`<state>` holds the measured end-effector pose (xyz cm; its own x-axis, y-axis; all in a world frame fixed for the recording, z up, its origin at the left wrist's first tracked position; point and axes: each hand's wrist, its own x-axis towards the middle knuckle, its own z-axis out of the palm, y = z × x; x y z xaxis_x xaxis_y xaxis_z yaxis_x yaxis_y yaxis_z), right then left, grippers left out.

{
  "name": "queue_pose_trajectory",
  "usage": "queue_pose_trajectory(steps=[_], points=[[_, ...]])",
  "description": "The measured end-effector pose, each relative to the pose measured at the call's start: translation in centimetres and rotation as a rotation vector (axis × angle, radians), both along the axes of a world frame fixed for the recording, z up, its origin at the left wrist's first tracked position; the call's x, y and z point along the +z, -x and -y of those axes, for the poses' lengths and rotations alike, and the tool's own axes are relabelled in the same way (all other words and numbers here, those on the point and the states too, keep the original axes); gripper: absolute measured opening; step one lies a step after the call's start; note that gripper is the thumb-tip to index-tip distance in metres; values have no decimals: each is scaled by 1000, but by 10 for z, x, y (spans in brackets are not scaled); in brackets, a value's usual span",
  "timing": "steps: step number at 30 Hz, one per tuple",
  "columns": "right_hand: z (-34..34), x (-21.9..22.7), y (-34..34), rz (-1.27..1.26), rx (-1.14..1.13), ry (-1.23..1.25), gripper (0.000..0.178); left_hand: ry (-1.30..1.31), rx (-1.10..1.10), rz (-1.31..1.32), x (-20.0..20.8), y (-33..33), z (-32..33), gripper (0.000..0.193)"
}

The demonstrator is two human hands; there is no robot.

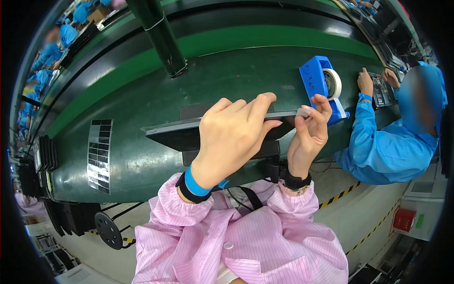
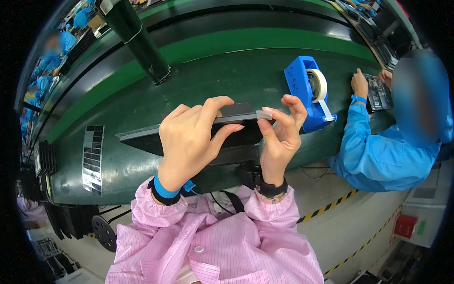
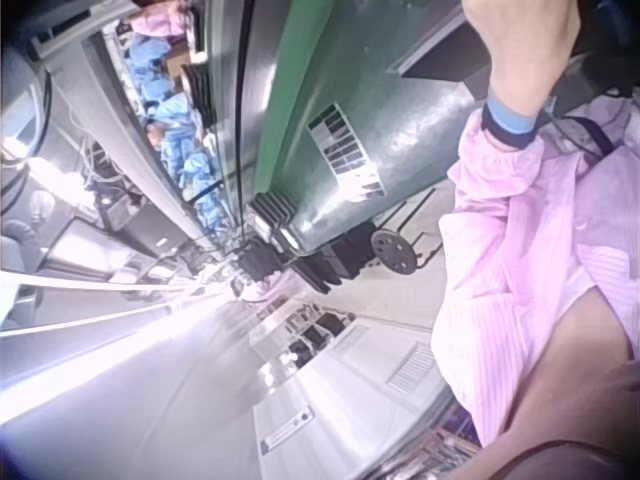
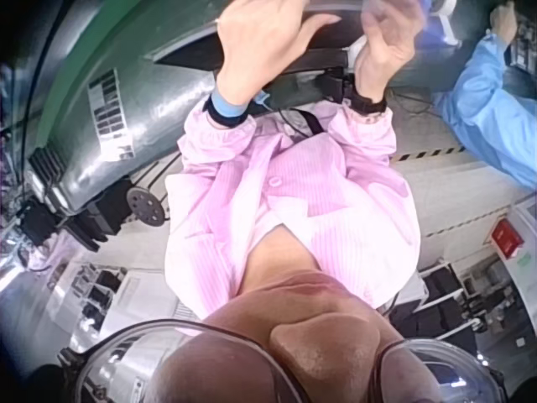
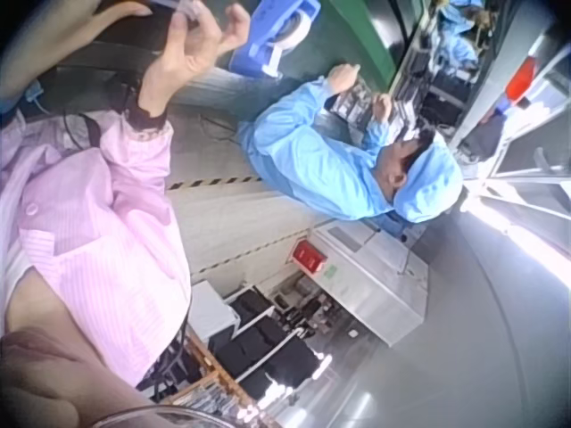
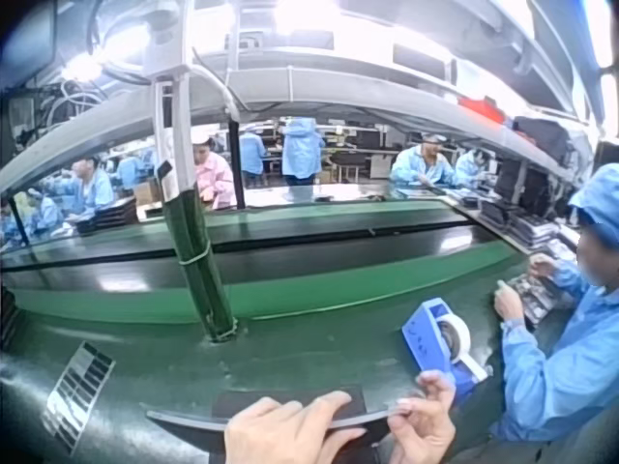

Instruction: The recorder is assembling and testing tablets on a production line.

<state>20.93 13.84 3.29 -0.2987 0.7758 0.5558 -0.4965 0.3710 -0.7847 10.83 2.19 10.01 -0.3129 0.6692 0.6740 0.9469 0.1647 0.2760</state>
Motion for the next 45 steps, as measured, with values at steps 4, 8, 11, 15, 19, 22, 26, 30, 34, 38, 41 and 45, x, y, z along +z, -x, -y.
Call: queue_pose_trajectory(steps=[4,8,11,15,19,22,26,30,34,38,41,45], points=[[0,7,-2,24,-34,-35,30,3,-1,0,1,0,1,33],[-11,15,-12,85,-47,-150,39,4,-9,4,1,0,0,34],[-12,41,-20,254,-104,-295,29,11,-5,9,2,0,1,34],[-16,49,-25,408,-186,-445,17,10,-1,-1,0,1,2,33],[-11,41,-32,337,-159,-359,15,12,-3,1,1,1,2,32],[-8,28,-34,214,-38,-150,12,0,-18,11,1,0,0,32],[-2,26,-30,120,17,-48,9,13,-15,-1,2,1,1,32],[-1,26,-26,95,-36,-42,10,27,-5,2,2,0,2,32],[-11,33,-25,-102,-42,55,12,6,-18,-6,1,0,1,32],[-10,31,-28,-15,31,-1,12,3,-11,-14,0,1,1,31],[-3,27,-25,40,104,75,15,-6,-9,-10,-1,0,2,30],[-4,19,-21,82,72,-24,17,-14,-23,-2,0,-2,2,30]])
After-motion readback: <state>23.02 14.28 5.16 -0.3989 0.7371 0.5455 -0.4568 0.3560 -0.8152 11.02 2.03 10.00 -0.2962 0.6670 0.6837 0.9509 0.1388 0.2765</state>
